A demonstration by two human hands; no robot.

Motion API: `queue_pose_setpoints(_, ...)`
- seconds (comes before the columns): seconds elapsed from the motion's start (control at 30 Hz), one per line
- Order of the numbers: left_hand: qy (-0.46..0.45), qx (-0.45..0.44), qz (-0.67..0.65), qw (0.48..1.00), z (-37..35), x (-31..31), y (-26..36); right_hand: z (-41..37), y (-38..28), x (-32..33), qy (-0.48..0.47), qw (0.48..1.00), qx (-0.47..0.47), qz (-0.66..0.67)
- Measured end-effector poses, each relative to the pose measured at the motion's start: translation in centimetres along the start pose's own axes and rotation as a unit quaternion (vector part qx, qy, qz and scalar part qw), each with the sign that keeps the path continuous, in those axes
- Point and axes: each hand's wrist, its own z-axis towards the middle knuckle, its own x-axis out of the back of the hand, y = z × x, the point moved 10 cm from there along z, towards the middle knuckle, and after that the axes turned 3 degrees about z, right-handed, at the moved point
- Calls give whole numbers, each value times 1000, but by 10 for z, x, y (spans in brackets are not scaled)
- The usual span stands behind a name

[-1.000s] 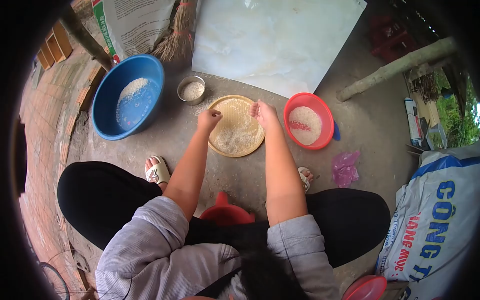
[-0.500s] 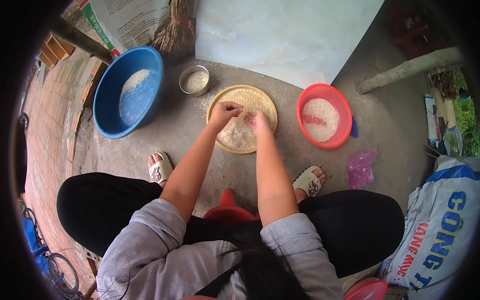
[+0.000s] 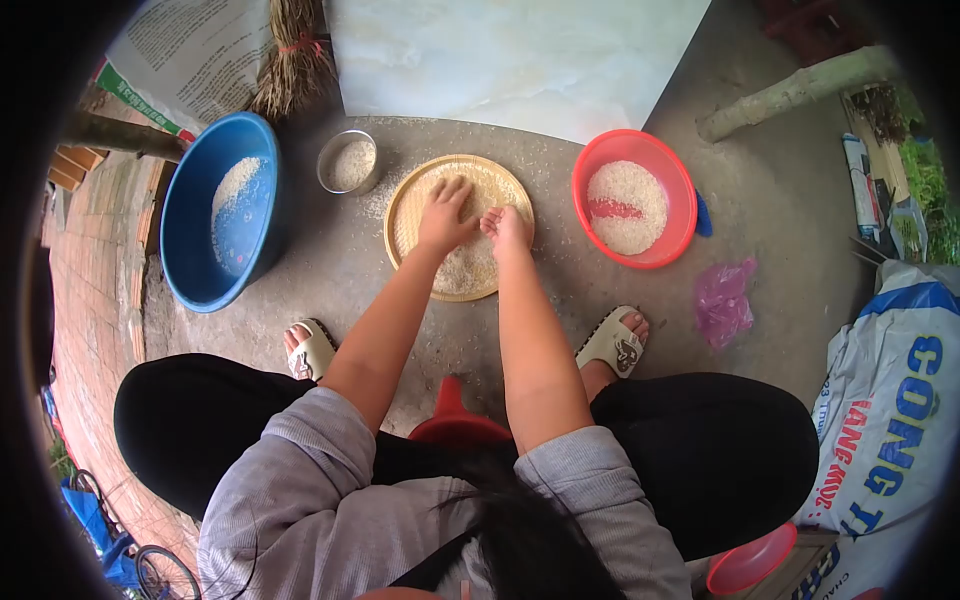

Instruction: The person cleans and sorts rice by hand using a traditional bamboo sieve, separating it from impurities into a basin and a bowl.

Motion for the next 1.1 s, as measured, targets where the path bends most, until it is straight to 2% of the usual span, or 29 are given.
queue_pose_setpoints(0.03,32,-43,-20,998,-5,-2,16,-4,0,0,3,1000,-3,1)
queue_pose_setpoints(0.1,-51,-57,-90,993,-12,-29,32,-12,-23,-1,27,991,102,-85)
queue_pose_setpoints(0.13,-5,-63,-104,993,-16,-22,37,-17,-32,0,39,983,138,-119)
queue_pose_setpoints(0.17,-5,-62,-105,993,-16,-23,37,-19,-34,-1,39,982,138,-120)
queue_pose_setpoints(0.23,0,29,-171,985,-12,-15,23,-23,-43,1,62,978,168,-111)
queue_pose_setpoints(0.27,-34,165,-241,956,-11,-25,1,-23,-44,-1,62,977,168,-113)
queue_pose_setpoints(0.3,-35,166,-240,956,-3,-24,-5,-21,-41,-5,46,982,159,-91)
queue_pose_setpoints(0.37,-56,207,-474,854,10,-34,-25,-22,-37,-9,32,987,145,-62)
queue_pose_setpoints(0.4,-62,208,-469,856,18,-25,-24,-21,-33,-16,-3,993,119,-16)
queue_pose_setpoints(0.43,-136,161,-480,852,28,-16,-5,-20,-28,-21,-38,994,93,33)
queue_pose_setpoints(0.47,-211,113,-488,839,30,-12,14,-13,-25,-18,-29,995,78,63)
queue_pose_setpoints(0.5,-220,114,-483,840,31,-11,13,-13,-24,-15,1,992,62,114)
queue_pose_setpoints(0.57,-116,49,-285,950,46,13,8,6,-12,-14,-39,989,-10,146)
queue_pose_setpoints(0.6,-58,12,-182,981,49,21,10,1,-13,-13,-35,988,-8,149)
queue_pose_setpoints(0.67,-52,18,-142,988,40,8,7,-10,-37,5,60,994,86,35)
queue_pose_setpoints(0.7,-44,27,-99,994,33,-2,1,-4,-37,7,60,994,87,33)
queue_pose_setpoints(0.77,-64,-53,57,995,8,-16,25,-3,-62,29,170,952,243,-71)
queue_pose_setpoints(0.83,-34,-100,-20,994,-12,-19,48,-8,-69,31,177,941,270,-98)
queue_pose_setpoints(0.87,-20,-97,-94,991,-18,-21,50,-14,-74,32,185,928,297,-128)
queue_pose_setpoints(0.9,-22,-97,-96,990,-21,-25,50,-15,-73,33,187,928,296,-128)
queue_pose_setpoints(0.97,-64,-42,-101,992,-20,-42,38,-8,-63,32,153,953,255,-54)
queue_pose_setpoints(1.0,-43,-31,-111,992,-15,-35,32,-13,-64,30,152,953,256,-55)
queue_pose_setpoints(1.03,-41,-30,-111,992,-9,-30,27,-16,-59,24,135,966,211,-55)
queue_pose_setpoints(1.07,-74,82,-244,963,-4,-34,3,-21,-52,18,117,978,166,-55)
queue_pose_setpoints(1.1,-103,190,-369,904,-5,-39,-13,-27,-54,14,115,978,166,-55)
